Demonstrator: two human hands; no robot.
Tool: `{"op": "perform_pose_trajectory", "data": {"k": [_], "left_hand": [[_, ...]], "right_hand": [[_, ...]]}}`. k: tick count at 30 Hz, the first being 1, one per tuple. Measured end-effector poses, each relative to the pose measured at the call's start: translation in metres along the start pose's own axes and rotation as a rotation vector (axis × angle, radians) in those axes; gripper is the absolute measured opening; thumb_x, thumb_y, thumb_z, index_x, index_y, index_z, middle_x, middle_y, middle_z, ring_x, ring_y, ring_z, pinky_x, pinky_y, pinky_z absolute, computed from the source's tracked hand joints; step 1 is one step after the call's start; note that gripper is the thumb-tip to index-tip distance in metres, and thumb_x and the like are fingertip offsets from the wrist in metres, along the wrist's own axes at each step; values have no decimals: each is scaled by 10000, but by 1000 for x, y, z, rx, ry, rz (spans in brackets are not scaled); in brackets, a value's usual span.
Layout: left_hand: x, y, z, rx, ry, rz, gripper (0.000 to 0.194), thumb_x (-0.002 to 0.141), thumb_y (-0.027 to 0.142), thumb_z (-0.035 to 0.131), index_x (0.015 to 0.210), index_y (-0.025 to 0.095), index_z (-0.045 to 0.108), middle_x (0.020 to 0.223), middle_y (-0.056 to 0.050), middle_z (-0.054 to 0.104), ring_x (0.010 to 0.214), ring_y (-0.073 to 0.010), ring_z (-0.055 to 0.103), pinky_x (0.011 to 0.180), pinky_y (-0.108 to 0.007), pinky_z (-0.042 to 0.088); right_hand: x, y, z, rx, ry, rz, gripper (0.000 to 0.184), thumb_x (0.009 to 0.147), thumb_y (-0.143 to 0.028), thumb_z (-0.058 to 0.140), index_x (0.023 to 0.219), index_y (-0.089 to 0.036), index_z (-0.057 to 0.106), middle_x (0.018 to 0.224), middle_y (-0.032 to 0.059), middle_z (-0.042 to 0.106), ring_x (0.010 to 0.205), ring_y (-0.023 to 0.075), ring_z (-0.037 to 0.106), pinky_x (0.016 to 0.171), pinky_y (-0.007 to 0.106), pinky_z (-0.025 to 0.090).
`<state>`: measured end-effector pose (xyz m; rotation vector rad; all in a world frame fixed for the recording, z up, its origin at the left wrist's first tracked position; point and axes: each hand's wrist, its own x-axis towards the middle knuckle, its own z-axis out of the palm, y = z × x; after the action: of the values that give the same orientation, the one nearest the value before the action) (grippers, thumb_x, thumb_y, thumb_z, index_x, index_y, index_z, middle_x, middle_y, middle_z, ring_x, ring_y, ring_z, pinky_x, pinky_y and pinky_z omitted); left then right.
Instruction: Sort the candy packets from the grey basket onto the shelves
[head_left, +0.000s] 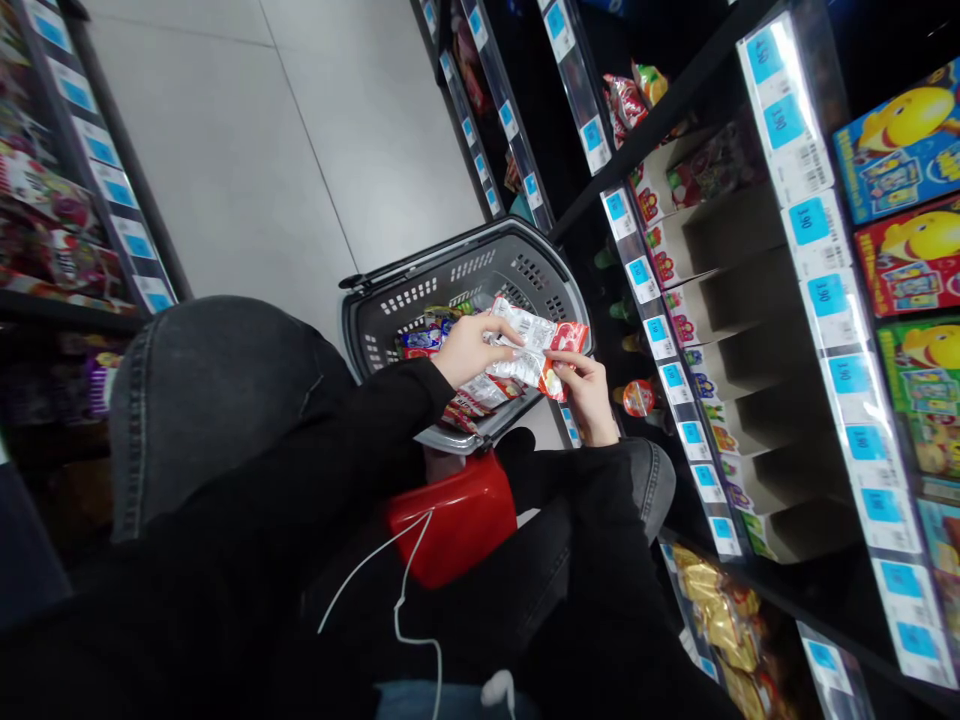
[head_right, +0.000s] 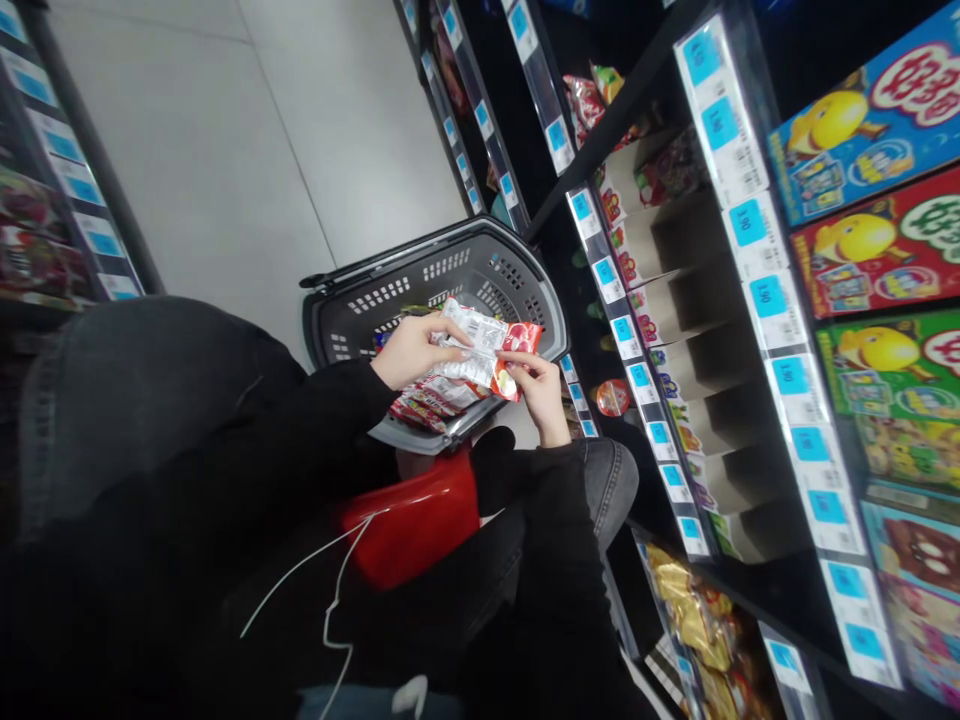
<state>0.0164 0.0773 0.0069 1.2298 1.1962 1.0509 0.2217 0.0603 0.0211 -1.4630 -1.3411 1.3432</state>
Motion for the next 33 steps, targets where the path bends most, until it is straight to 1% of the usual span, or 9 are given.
{"op": "perform_pose_trajectory", "data": {"k": [4,10,13,16,19,24,28,31,33], "left_hand": [[0,1,2,-36,63,-48,134,539,229,744,635,145,705,764,-36,661,698,-179,595,702,-341,483],[1,9,-3,22,133,13,157,526,284,767,596,158,706,717,-28,659,713,-176,583,719,-328,462],[-1,14,-5,-10,70,24,182,548,311,762,635,156,720,701,-26,653,665,-155,564,654,-302,448],[-2,15,-5,-70,6,17,200,595,330,739,634,136,712,674,-30,644,624,-140,553,605,-284,428],[-2,14,-2,-62,62,-3,188,589,300,745,574,129,669,624,-13,621,589,-124,531,598,-278,417],[-2,10,-1,-9,146,-6,227,559,272,762,545,137,580,600,15,569,576,-103,480,588,-262,401],[1,5,-1,-73,197,-34,354,488,205,792,725,152,535,666,36,547,633,-108,510,589,-237,423],[3,3,-1,-318,121,-132,477,521,155,744,936,178,509,724,32,595,633,-121,563,585,-248,463],[2,5,-1,-524,60,-225,435,584,142,673,988,180,517,753,6,640,660,-145,611,622,-290,503]], "right_hand": [[-1,-2,4,9,30,-13,166,686,-237,655,814,-235,762,877,11,732,851,190,642,792,306,483],[-4,-4,12,14,130,-88,197,686,-252,580,760,-230,761,762,6,716,735,176,615,702,304,471],[-4,-6,14,26,199,-126,244,733,-307,534,732,-199,753,717,19,691,694,166,587,689,305,458],[-5,-10,18,-59,294,-140,248,732,-379,598,658,-176,720,671,16,650,666,155,552,666,296,446],[-7,-13,25,-152,363,-185,253,696,-400,680,585,-173,669,632,-2,597,650,140,524,648,278,431],[-8,-13,37,-183,423,-280,250,700,-403,695,593,-182,645,640,-14,559,667,134,512,694,279,427],[-7,-14,43,-237,456,-214,277,687,-417,691,589,-185,577,639,-18,530,666,135,486,720,284,422],[-7,-17,44,-273,460,-198,292,691,-412,682,587,-193,519,638,-24,514,672,135,473,731,278,413],[-7,-18,42,-285,466,-225,289,700,-402,676,587,-198,505,641,-25,511,681,137,473,740,278,407]]}}
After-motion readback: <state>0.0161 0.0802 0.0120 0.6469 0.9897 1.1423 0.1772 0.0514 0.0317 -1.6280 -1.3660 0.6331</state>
